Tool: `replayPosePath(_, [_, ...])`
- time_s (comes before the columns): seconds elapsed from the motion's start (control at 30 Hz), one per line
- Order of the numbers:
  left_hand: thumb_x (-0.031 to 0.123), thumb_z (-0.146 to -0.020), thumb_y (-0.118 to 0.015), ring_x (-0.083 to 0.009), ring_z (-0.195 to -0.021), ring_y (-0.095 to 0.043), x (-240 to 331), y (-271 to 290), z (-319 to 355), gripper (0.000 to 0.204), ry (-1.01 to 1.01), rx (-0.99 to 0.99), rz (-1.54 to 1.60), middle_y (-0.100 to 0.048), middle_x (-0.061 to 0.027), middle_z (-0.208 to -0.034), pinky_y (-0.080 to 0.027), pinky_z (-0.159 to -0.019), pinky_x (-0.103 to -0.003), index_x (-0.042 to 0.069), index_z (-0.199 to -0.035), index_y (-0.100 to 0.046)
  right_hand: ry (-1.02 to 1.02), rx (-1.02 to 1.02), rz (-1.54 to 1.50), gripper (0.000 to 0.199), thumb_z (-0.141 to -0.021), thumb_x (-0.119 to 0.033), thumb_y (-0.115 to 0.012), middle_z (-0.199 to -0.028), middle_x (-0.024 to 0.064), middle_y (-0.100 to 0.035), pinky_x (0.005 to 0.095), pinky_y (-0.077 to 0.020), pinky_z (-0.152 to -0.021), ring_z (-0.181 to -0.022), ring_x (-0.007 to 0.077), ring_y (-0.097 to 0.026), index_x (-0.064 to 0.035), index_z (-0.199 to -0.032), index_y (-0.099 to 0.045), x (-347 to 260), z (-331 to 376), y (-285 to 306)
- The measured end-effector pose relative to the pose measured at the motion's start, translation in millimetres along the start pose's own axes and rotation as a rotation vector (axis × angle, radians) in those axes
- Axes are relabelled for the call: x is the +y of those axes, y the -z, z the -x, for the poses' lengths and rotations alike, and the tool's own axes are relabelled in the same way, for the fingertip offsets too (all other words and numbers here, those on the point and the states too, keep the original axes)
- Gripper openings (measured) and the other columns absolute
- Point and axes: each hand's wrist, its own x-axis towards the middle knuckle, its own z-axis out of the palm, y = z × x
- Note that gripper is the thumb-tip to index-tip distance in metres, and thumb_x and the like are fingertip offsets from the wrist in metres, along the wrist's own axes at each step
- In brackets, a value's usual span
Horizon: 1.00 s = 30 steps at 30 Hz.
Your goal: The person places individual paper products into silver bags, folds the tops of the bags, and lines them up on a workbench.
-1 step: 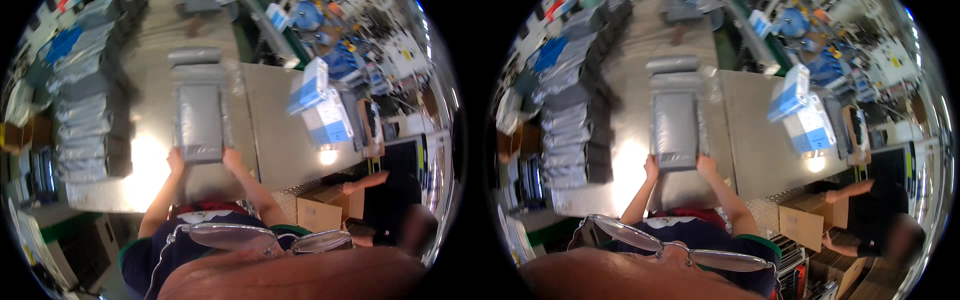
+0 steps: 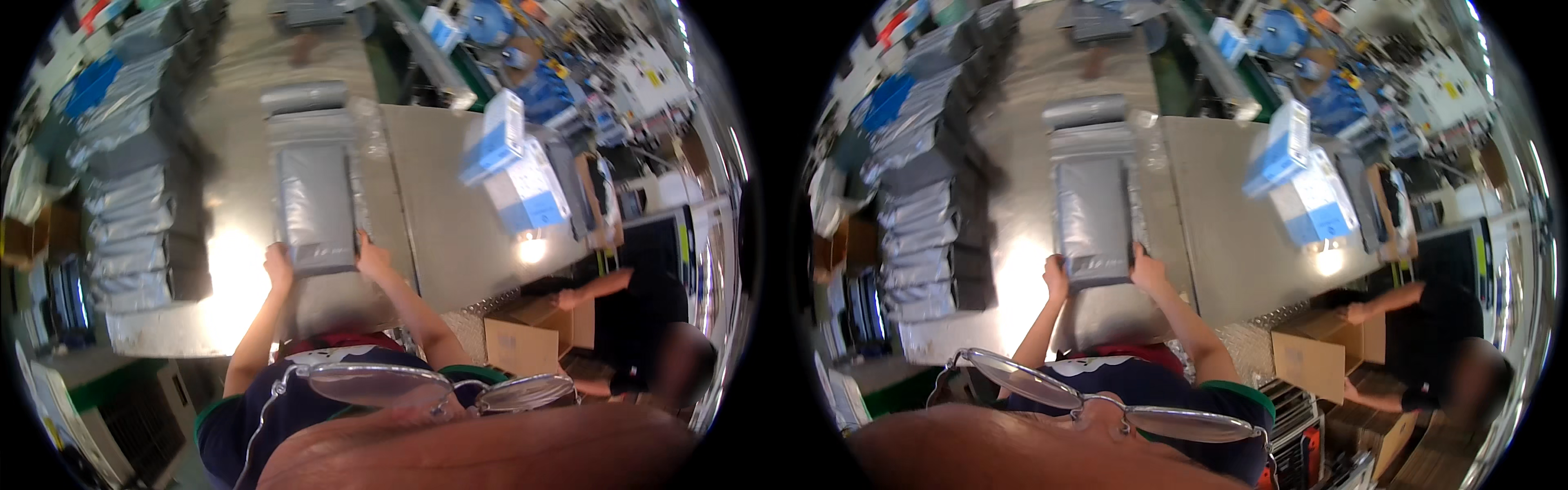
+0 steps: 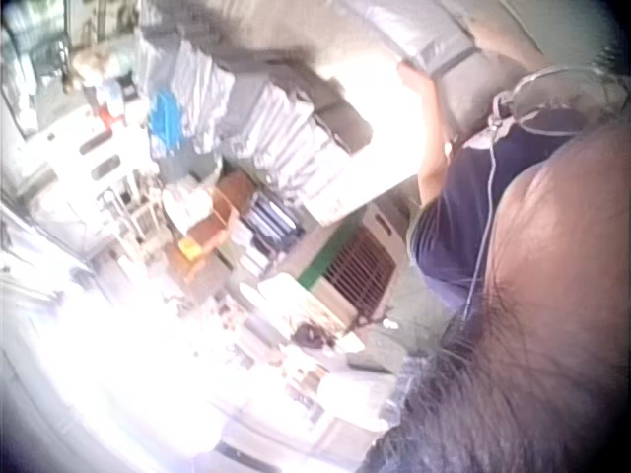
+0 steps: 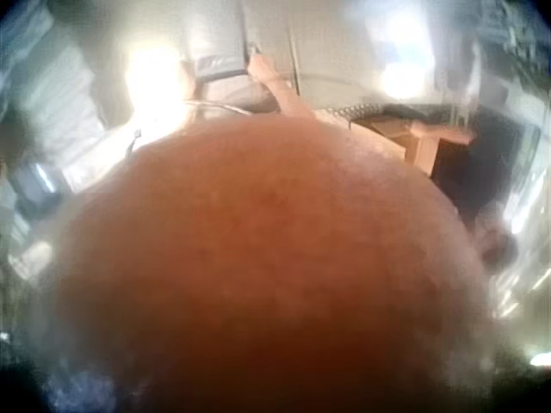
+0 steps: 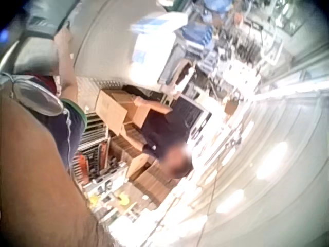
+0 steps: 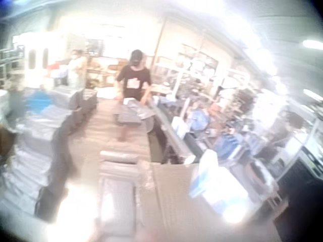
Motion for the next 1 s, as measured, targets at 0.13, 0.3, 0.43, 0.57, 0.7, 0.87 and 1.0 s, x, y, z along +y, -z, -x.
replayPosePath(0.13, [0.026, -0.072, -0.057, -0.0251, -0.111, -0.034, 77.3, 35.9, -8.4, 0.072, 0.511, -0.417, 0.716, -0.032, -0.0133, -0.122, -0.034, -0.087, -0.034, 0.011, -0.128, -0.013, 0.317, -0.442, -0.088, 0.068, -0.068, -0.017, -0.052, -0.071, 0.0164, -0.057, 0.0394, -0.0426, -0.059, -0.067, 0.0293, -0.056, -0.0064, -0.125, -0.016, -13.5, 12.1, 52.0])
replayPosePath(0.3, [0.026, -0.054, -0.074, -0.0265, -0.112, -0.033, 97.5, 81.2, -3.9, 0.109, 0.164, -0.483, 0.095, -0.028, -0.0218, -0.123, -0.027, -0.093, -0.032, -0.002, -0.126, 0.004, 0.188, 0.462, -0.097, 0.039, -0.069, -0.020, -0.053, -0.099, 0.0193, -0.050, 0.0371, -0.0388, -0.078, -0.088, 0.0317, -0.049, -0.0020, -0.103, -0.048, 116.0, -120.1, 169.8])
replayPosePath(0.43, [0.039, -0.056, -0.070, -0.0288, -0.116, -0.025, 117.8, 76.9, -18.6, 0.108, 0.240, -0.585, 0.018, -0.021, -0.0244, -0.125, -0.021, -0.095, -0.032, -0.004, -0.126, 0.001, -0.497, 0.599, 0.222, 0.090, -0.055, -0.054, -0.061, -0.111, 0.0238, -0.043, 0.0366, -0.0341, -0.086, -0.104, 0.0323, -0.042, 0.0067, -0.115, -0.034, 292.8, -170.7, 291.1])
replayPosePath(0.57, [0.068, -0.070, -0.022, -0.0301, -0.111, -0.032, 136.6, 94.1, 4.1, 0.080, 0.473, -0.553, 0.087, -0.035, -0.0179, -0.119, -0.022, -0.090, -0.046, 0.008, -0.121, -0.036, -0.545, 0.385, 0.249, 0.097, -0.054, -0.055, -0.063, -0.123, 0.0238, -0.029, 0.0452, -0.0216, -0.093, -0.116, 0.0389, -0.023, 0.0006, -0.123, -0.024, 290.9, -218.2, 293.6])
replayPosePath(0.7, [0.053, -0.065, -0.054, -0.0292, -0.107, -0.035, 97.3, 59.1, -20.4, 0.084, 0.359, -0.598, 0.054, -0.037, -0.0212, -0.114, -0.028, -0.088, -0.035, -0.004, -0.121, -0.026, -0.462, 0.488, 0.022, 0.094, -0.054, -0.048, -0.064, -0.124, 0.0229, -0.027, 0.0439, -0.0214, -0.094, -0.116, 0.0372, -0.023, -0.0012, -0.124, -0.022, 294.6, -204.9, 289.5])
replayPosePath(0.87, [0.034, -0.050, -0.071, -0.0297, -0.103, -0.040, 128.6, 60.7, -29.9, 0.085, 0.497, -0.556, 0.116, -0.040, -0.0213, -0.110, -0.033, -0.085, -0.032, -0.006, -0.114, -0.031, -0.197, 0.602, -0.613, 0.092, -0.055, -0.039, -0.066, -0.126, 0.0219, -0.025, 0.0423, -0.0213, -0.094, -0.117, 0.0352, -0.023, -0.0035, -0.126, -0.019, 253.6, -153.5, 250.0])
replayPosePath(1.0, [0.025, -0.047, -0.072, -0.0303, -0.097, -0.042, 175.5, 132.5, -37.0, 0.077, 0.154, -0.438, -0.218, -0.042, -0.0175, -0.105, -0.035, -0.080, -0.032, -0.003, -0.109, -0.036, -0.043, 0.561, -1.041, 0.091, -0.056, -0.032, -0.068, -0.127, 0.0210, -0.023, 0.0410, -0.0212, -0.095, -0.118, 0.0336, -0.023, -0.0054, -0.127, -0.017, 199.0, -43.6, 216.5])
